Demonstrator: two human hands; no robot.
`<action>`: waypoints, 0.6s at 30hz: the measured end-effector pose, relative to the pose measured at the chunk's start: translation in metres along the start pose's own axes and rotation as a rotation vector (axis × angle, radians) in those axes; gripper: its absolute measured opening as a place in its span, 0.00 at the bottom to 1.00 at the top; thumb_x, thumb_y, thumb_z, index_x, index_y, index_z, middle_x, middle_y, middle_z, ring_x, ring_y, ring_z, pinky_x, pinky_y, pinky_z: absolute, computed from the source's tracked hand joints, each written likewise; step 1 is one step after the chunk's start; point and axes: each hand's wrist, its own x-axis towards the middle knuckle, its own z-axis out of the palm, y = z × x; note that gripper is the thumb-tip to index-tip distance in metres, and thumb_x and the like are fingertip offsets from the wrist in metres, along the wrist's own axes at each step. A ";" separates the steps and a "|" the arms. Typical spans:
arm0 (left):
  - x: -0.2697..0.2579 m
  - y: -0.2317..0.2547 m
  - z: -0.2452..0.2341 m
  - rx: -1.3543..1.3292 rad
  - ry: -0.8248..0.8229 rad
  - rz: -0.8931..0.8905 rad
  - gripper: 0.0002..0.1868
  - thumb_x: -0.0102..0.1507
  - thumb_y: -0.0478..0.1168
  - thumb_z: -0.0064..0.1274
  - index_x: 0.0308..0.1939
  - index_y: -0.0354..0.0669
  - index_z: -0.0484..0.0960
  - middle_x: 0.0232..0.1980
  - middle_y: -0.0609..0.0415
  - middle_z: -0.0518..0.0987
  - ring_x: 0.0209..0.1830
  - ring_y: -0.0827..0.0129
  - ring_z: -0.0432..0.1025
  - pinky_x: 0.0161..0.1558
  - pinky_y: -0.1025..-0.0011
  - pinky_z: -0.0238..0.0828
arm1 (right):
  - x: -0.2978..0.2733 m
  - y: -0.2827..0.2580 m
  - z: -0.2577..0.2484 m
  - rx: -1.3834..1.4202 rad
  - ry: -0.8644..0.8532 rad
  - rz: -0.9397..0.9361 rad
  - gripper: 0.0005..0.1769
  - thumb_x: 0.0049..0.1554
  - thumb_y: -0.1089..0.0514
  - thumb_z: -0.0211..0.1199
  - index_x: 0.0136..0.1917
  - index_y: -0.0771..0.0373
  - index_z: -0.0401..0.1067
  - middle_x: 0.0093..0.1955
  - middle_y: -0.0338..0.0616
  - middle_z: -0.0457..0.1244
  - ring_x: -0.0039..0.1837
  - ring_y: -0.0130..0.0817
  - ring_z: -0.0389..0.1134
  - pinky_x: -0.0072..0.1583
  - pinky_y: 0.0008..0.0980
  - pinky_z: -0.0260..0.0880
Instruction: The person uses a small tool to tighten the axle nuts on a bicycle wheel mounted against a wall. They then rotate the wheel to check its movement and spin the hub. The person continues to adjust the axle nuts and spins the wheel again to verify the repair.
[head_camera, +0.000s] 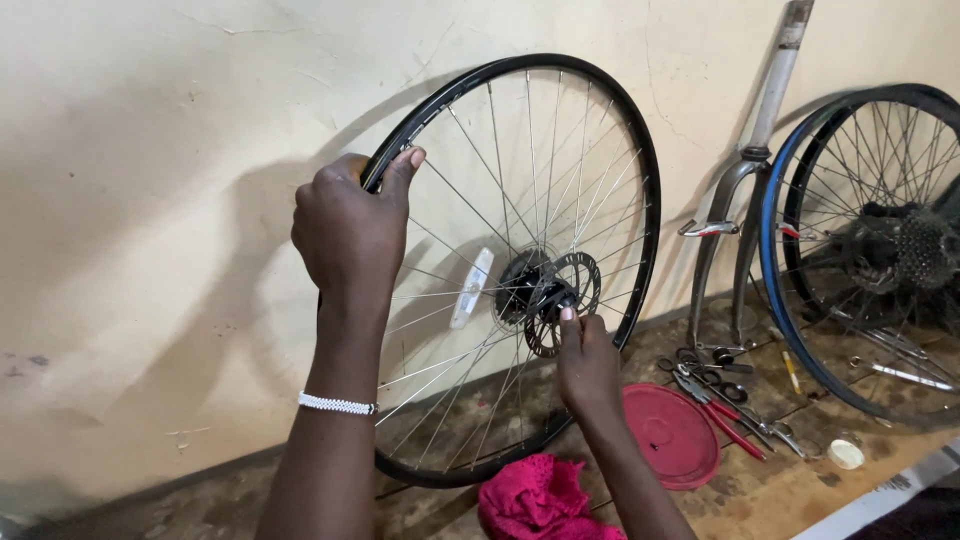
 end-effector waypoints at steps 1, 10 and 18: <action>0.001 0.000 0.000 0.000 -0.001 -0.001 0.18 0.57 0.54 0.59 0.29 0.42 0.82 0.15 0.50 0.71 0.19 0.54 0.73 0.26 0.61 0.69 | 0.001 -0.002 0.000 -0.001 0.000 0.001 0.30 0.58 0.33 0.40 0.50 0.60 0.65 0.47 0.63 0.64 0.59 0.61 0.62 0.58 0.53 0.59; -0.002 0.001 0.000 0.030 0.011 0.025 0.20 0.59 0.55 0.59 0.31 0.40 0.82 0.17 0.49 0.72 0.22 0.50 0.75 0.29 0.58 0.70 | 0.024 0.001 -0.006 0.267 0.029 0.108 0.25 0.58 0.46 0.48 0.33 0.69 0.68 0.29 0.52 0.56 0.35 0.41 0.60 0.30 0.30 0.58; -0.004 0.002 -0.001 0.045 0.015 0.031 0.21 0.59 0.56 0.59 0.32 0.40 0.82 0.18 0.49 0.72 0.23 0.53 0.75 0.30 0.57 0.72 | 0.024 -0.005 -0.010 -0.187 -0.087 0.019 0.28 0.57 0.42 0.40 0.44 0.65 0.73 0.42 0.55 0.67 0.54 0.54 0.67 0.54 0.48 0.64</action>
